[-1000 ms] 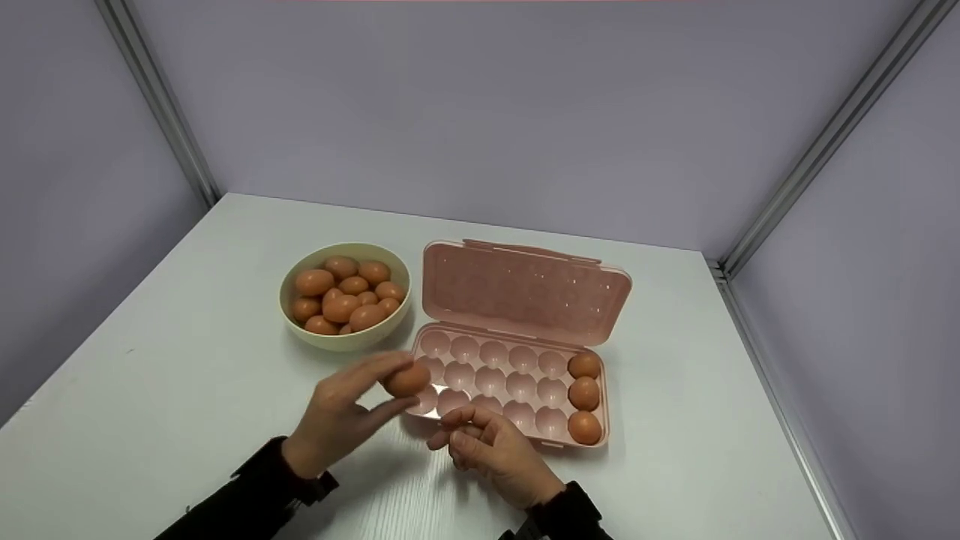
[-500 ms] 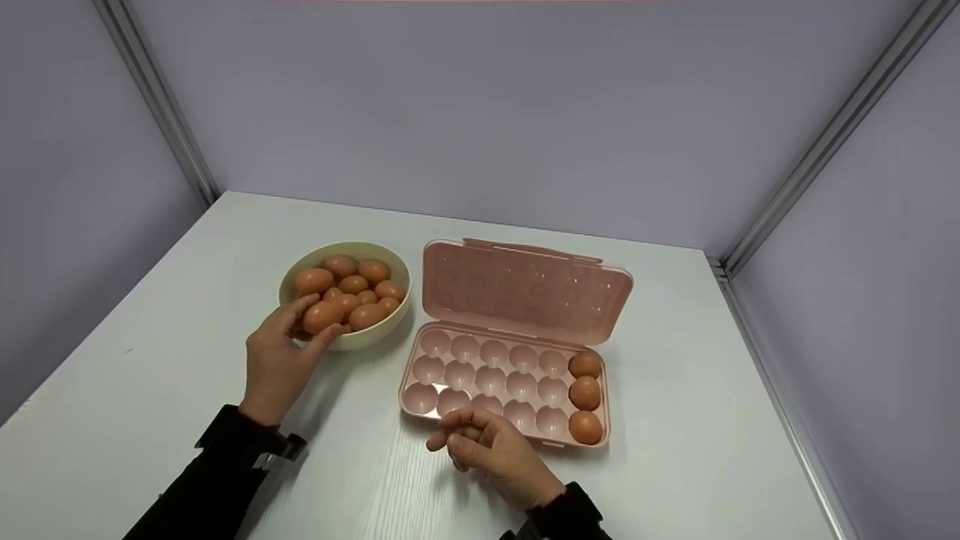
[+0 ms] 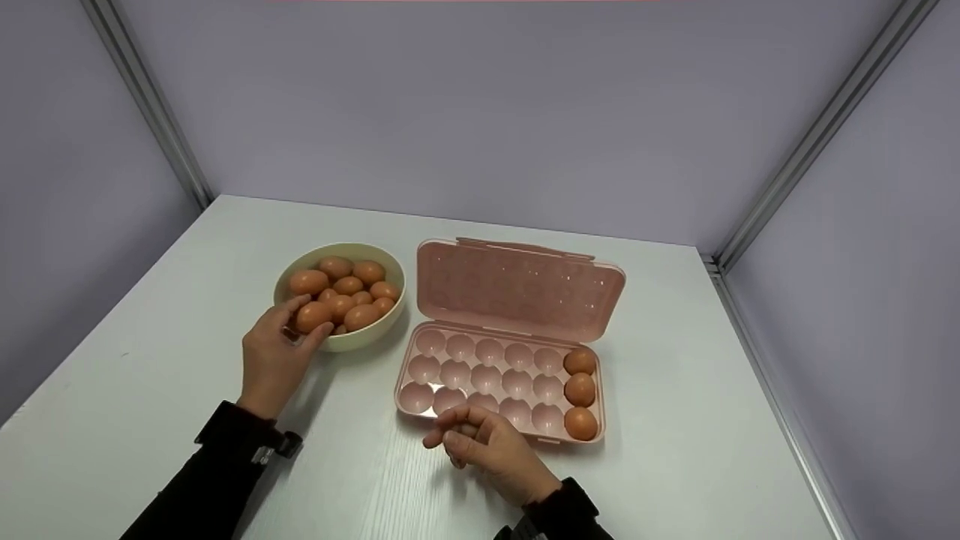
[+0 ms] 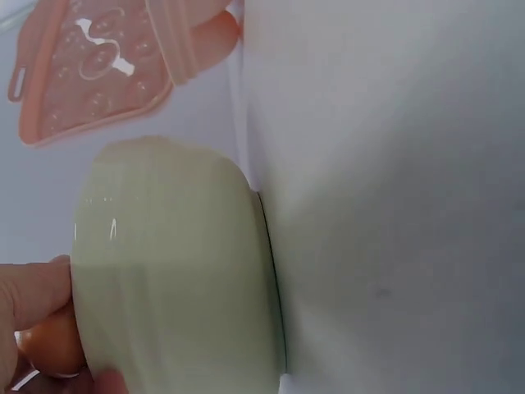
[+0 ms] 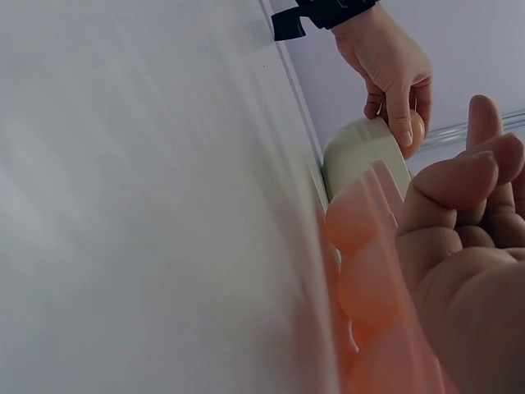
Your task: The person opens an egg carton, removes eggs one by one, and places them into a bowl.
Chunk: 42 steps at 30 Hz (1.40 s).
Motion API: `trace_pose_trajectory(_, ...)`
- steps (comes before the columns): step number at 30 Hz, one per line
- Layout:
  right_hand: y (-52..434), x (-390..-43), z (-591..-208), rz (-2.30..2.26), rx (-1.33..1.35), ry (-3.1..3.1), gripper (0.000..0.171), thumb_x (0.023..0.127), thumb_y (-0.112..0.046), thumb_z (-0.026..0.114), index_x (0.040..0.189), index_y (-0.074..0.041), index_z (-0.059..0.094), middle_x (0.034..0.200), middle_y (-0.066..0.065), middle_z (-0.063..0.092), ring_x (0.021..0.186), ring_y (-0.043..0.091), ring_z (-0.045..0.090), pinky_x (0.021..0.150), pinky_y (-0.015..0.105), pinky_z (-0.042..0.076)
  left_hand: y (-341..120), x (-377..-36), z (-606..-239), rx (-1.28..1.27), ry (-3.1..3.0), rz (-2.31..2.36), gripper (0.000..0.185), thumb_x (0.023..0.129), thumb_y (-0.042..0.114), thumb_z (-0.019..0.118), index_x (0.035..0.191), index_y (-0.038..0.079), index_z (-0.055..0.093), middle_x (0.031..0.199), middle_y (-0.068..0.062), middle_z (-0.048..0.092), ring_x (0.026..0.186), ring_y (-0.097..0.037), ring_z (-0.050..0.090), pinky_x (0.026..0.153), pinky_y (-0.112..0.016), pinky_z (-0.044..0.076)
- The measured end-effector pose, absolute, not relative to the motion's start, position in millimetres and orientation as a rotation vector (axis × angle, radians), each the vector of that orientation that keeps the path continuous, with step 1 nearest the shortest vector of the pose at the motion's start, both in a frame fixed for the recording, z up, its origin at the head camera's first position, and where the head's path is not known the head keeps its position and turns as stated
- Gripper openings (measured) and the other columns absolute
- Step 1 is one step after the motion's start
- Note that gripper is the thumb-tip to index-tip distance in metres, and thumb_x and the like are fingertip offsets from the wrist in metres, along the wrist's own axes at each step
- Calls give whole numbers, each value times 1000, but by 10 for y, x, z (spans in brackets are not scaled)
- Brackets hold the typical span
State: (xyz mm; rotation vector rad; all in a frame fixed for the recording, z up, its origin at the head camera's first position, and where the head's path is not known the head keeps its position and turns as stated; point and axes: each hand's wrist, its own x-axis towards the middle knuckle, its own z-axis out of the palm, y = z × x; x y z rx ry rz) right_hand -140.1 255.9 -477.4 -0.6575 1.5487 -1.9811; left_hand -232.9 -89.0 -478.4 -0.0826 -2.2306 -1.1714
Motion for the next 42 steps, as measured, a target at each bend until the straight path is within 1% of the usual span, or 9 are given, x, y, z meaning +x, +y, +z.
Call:
trace_pose_trajectory(7, 2552, -1419, -4774, -1977, -683, 1551, 26, 111, -5, 45, 132, -9, 61, 124, 2, 75, 93, 4, 61, 81, 20, 49, -960, -2362, -4744, 21, -2270, -1158, 48, 90, 15, 85, 131, -4, 67, 127, -25, 71, 117, -41, 63, 104, -54, 54)
trace_pose_trajectory(11, 2553, -1414, -4766, -1988, -660, 1544, 26, 112, -5, 45, 131, -10, 61, 124, 2, 75, 94, 4, 61, 82, 20, 49, -941, -2389, -4721, 27, -2290, -1124, 46, 89, 14, 85, 128, -4, 69, 124, -24, 73, 114, -43, 62, 101, -55, 53)
trace_pose_trajectory(14, 2553, -1409, -4768, -2004, -653, 1524, 26, 112, -4, 45, 131, -10, 62, 123, 2, 75, 96, 4, 62, 83, 19, 50, -915, -2401, -4718, 15, -2328, -1072, 46, 91, 17, 84, 128, -5, 69, 124, -24, 73, 113, -43, 61, 99, -55, 53)
trace_pose_trajectory(19, 2554, -1410, -4781, -2016, -681, 1507, 29, 111, -2, 43, 132, -9, 62, 124, 3, 75, 96, 3, 62, 83, 19, 51, -882, -2406, -4729, 15, -2415, -1002, 53, 97, 26, 78, 137, -6, 65, 129, -26, 68, 120, -43, 58, 99, -56, 55)
trace_pose_trajectory(24, 2558, -1406, -4782, -2006, -664, 1534, 28, 111, -3, 44, 132, -9, 62, 123, 2, 75, 94, 4, 62, 81, 19, 50, -870, -2404, -4734, 46, -2472, -1008, 65, 99, 33, 76, 150, -1, 56, 139, -25, 64, 127, -42, 56, 101, -58, 55)
trace_pose_trajectory(28, 2563, -1411, -4785, -2002, -681, 1528, 28, 111, -3, 44, 133, -8, 61, 125, 2, 75, 95, 4, 62, 82, 19, 50, -872, -2395, -4731, 38, -2454, -1015, 57, 98, 33, 78, 143, 3, 61, 138, -21, 67, 123, -40, 58, 96, -57, 56)
trace_pose_trajectory(31, 2565, -1416, -4788, -2005, -690, 1522, 29, 111, -4, 44, 133, -9, 62, 125, 2, 75, 95, 3, 63, 83, 19, 50, -877, -2392, -4740, 17, -2456, -1003, 51, 98, 34, 77, 137, 3, 65, 137, -18, 68, 123, -39, 59, 96, -56, 56)
trace_pose_trajectory(35, 2570, -1416, -4786, -1999, -688, 1536, 29, 112, -4, 44, 133, -9, 62, 125, 2, 75, 95, 3, 62, 83, 19, 50, -878, -2395, -4755, 11, -2476, -1005, 52, 100, 35, 75, 139, 2, 66, 141, -18, 67, 127, -39, 58, 100, -57, 55)
trace_pose_trajectory(42, 2563, -1411, -4782, -1991, -670, 1554, 27, 112, -5, 44, 132, -10, 62, 125, 2, 75, 96, 4, 62, 84, 20, 50, -875, -2382, -4761, 0, -2463, -993, 52, 100, 34, 75, 140, 1, 65, 140, -20, 66, 127, -41, 58, 99, -59, 55)
